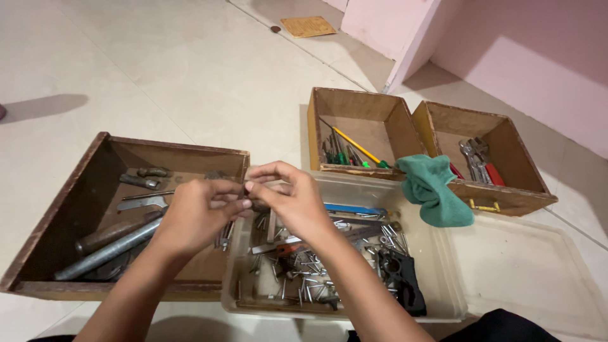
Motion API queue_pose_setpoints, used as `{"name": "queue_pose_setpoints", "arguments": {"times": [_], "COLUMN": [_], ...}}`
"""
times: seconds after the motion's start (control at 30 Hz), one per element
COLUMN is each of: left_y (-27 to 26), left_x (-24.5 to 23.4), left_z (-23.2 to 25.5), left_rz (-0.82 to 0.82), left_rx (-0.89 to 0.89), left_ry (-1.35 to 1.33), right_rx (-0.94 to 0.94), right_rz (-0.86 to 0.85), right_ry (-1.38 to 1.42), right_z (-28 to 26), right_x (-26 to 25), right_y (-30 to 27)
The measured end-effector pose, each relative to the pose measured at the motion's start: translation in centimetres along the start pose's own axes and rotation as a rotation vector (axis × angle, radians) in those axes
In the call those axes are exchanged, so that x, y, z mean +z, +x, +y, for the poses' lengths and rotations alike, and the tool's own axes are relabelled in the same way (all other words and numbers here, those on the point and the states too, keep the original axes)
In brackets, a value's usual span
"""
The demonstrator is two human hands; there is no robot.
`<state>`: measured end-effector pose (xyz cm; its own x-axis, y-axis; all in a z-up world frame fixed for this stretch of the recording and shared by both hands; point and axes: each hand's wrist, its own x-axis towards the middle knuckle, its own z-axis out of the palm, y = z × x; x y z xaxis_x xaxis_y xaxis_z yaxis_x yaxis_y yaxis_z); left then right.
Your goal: The person wipes small metal tools with a green cloth and places them into a wooden box. They repeatedly pick up items from a plastic bin, wipe them, and transfer them to the box, occasionally rearranging tools already inside.
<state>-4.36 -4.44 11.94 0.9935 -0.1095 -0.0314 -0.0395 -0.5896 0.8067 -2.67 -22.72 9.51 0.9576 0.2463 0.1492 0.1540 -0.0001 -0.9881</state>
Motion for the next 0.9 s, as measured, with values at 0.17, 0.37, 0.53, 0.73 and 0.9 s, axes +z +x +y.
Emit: {"name": "queue_pose_setpoints", "arguments": {"times": [0.17, 0.37, 0.53, 0.73, 0.9], "left_y": [1.4, 4.8, 4.5, 4.3, 3.8], "left_x": [-0.7, 0.5, 2.7, 1.9, 1.7], "left_z": [-6.0, -15.4, -18.4, -15.4, -13.9], "left_rz": [0.009, -0.104, 0.128, 0.101, 0.088], "left_rx": [-0.223, -0.274, -0.354, -0.454, -0.452], "left_ry": [0.259, 0.804, 0.484, 0.665, 0.693], "right_rx": [0.061, 0.307, 0.356, 0.359, 0.424], "right_rz": [0.103, 0.084, 0.104, 0.08, 0.031], "right_ry": [-0.44, -0.62, -0.687, -0.728, -0.701], "right_z": [1.4, 4.3, 4.7, 5.1, 5.5], "right_x": [-2.1, -6.2, -7.4, -6.8, -6.8], "right_y": [-1.7, -7.0, -10.9, -11.4, -11.4]}}
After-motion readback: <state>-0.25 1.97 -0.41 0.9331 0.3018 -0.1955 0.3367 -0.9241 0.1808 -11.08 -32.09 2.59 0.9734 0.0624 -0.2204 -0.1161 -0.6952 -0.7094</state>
